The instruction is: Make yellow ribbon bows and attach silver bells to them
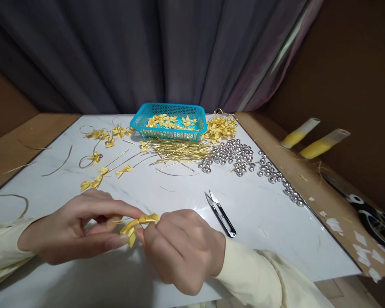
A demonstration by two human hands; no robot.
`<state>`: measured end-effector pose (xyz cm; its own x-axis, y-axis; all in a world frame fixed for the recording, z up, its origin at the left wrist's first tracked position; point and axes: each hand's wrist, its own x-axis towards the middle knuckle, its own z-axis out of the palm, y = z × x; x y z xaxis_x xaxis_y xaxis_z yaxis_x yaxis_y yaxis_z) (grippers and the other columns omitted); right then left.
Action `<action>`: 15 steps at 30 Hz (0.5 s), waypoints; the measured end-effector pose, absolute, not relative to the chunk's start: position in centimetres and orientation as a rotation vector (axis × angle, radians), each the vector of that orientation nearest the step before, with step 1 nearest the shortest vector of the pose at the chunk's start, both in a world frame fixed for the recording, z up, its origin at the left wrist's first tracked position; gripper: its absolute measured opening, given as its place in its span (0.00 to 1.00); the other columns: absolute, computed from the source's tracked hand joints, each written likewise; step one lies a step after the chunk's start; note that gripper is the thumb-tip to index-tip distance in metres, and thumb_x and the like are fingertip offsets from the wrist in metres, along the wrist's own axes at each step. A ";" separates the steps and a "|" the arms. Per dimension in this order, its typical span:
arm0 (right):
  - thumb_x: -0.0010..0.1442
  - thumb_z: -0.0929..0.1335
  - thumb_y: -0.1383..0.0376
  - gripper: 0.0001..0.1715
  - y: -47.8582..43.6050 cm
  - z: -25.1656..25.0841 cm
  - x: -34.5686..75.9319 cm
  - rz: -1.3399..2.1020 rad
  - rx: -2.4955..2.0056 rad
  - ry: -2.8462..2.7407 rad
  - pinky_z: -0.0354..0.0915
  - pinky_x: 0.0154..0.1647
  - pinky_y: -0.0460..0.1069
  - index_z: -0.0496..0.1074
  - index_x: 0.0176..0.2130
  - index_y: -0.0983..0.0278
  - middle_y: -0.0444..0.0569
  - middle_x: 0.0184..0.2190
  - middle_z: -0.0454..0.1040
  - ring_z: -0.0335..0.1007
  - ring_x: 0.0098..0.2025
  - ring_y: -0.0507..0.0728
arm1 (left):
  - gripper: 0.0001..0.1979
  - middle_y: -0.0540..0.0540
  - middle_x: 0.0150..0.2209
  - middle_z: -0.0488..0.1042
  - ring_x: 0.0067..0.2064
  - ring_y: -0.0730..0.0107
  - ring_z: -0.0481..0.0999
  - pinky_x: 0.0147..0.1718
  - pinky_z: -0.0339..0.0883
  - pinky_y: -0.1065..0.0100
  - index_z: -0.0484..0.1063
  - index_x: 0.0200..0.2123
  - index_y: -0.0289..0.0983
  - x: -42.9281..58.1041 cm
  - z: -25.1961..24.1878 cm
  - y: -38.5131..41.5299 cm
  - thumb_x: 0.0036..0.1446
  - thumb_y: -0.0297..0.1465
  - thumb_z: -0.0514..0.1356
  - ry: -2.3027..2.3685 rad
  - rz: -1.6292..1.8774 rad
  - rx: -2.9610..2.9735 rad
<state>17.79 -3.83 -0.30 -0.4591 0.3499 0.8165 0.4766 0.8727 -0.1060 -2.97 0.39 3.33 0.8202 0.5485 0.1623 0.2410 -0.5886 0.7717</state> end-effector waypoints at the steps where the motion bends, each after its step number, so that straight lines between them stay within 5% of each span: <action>1: 0.58 0.63 0.76 0.06 -4.0 -0.2 17.8 -0.137 -0.630 -2.106 0.56 0.19 0.46 0.66 0.31 0.69 0.42 0.16 0.63 0.55 0.19 0.50 | 0.14 0.60 0.16 0.47 0.16 0.81 0.51 0.17 0.51 0.79 0.71 0.46 0.35 -3.0 3.4 0.3 0.57 0.30 0.58 0.589 0.492 2.210; 8: 0.58 0.62 0.76 0.06 -4.4 0.2 17.9 -0.071 -0.674 -2.107 0.58 0.20 0.46 0.67 0.33 0.69 0.42 0.16 0.62 0.56 0.19 0.50 | 0.19 0.54 0.17 0.60 0.19 0.78 0.57 0.18 0.53 0.78 0.74 0.32 0.34 -2.7 4.1 -0.1 0.64 0.35 0.46 0.711 0.452 2.205; 15: 0.58 0.62 0.76 0.06 -4.7 -0.2 17.9 0.025 -0.658 -2.115 0.59 0.21 0.47 0.67 0.34 0.69 0.42 0.16 0.62 0.56 0.18 0.50 | 0.18 0.56 0.16 0.49 0.18 0.79 0.50 0.17 0.49 0.77 0.71 0.25 0.33 -2.7 4.1 -0.2 0.61 0.34 0.49 0.669 0.405 2.061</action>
<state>17.89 -4.65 -0.16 -0.4598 0.4629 0.7578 0.4448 0.8587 -0.2546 -2.72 -0.20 4.12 0.7998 0.5996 0.0290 0.3036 -0.4456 0.8422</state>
